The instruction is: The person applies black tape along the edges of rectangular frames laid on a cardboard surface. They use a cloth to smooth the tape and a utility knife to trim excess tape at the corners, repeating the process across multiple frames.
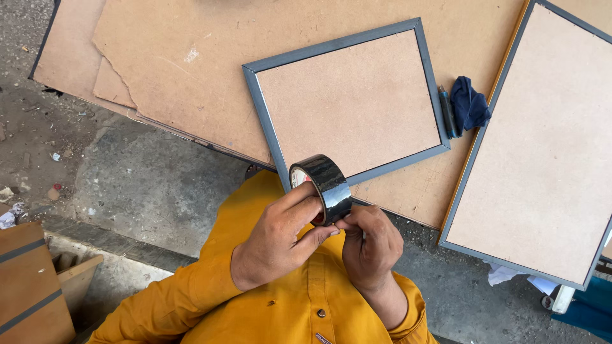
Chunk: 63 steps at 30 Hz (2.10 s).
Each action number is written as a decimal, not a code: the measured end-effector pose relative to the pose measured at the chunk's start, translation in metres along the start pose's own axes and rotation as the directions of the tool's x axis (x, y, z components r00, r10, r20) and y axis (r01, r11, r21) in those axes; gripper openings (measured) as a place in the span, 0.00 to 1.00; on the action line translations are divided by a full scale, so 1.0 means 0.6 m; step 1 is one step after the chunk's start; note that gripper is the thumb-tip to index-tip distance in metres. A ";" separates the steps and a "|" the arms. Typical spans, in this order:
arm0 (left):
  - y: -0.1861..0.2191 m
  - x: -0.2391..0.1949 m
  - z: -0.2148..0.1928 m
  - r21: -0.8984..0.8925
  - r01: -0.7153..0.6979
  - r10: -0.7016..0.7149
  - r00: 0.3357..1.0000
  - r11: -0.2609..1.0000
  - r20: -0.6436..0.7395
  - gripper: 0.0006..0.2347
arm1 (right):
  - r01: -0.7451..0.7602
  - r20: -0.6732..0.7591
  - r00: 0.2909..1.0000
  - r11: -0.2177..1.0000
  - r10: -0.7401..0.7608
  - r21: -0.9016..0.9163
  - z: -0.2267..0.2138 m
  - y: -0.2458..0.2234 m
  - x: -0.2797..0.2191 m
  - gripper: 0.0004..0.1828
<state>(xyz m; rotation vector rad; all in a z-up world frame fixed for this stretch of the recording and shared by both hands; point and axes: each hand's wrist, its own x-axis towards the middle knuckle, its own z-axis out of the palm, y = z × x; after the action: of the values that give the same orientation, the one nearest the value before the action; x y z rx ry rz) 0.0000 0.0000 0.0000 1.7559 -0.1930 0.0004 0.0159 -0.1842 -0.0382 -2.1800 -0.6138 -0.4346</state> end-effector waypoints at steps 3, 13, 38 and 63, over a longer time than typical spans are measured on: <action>0.006 -0.002 -0.002 -0.025 -0.001 0.000 1.000 1.000 -0.027 0.18 | -0.078 -0.072 0.993 0.974 0.095 0.210 0.006 -0.004 -0.010 0.17; 0.014 0.000 -0.017 0.126 -0.037 0.043 0.998 0.991 -0.044 0.16 | 0.073 0.114 0.991 0.996 -0.067 -0.051 -0.044 -0.041 0.054 0.09; -0.502 -0.044 -0.007 0.638 -0.576 0.709 0.702 0.512 0.065 0.09 | -0.020 0.515 0.857 1.000 0.011 0.012 -0.016 -0.100 0.148 0.14; -0.299 -0.096 0.003 0.729 0.315 -0.562 0.819 0.607 0.115 0.22 | -0.742 -0.094 0.670 0.662 0.736 -0.105 -0.055 0.648 -0.037 0.13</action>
<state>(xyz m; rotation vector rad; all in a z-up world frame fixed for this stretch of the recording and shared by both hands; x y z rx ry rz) -0.0335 0.0379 -0.1812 2.5151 0.0267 -0.6942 0.2121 -0.4309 -0.2688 -2.3153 0.3800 -0.0703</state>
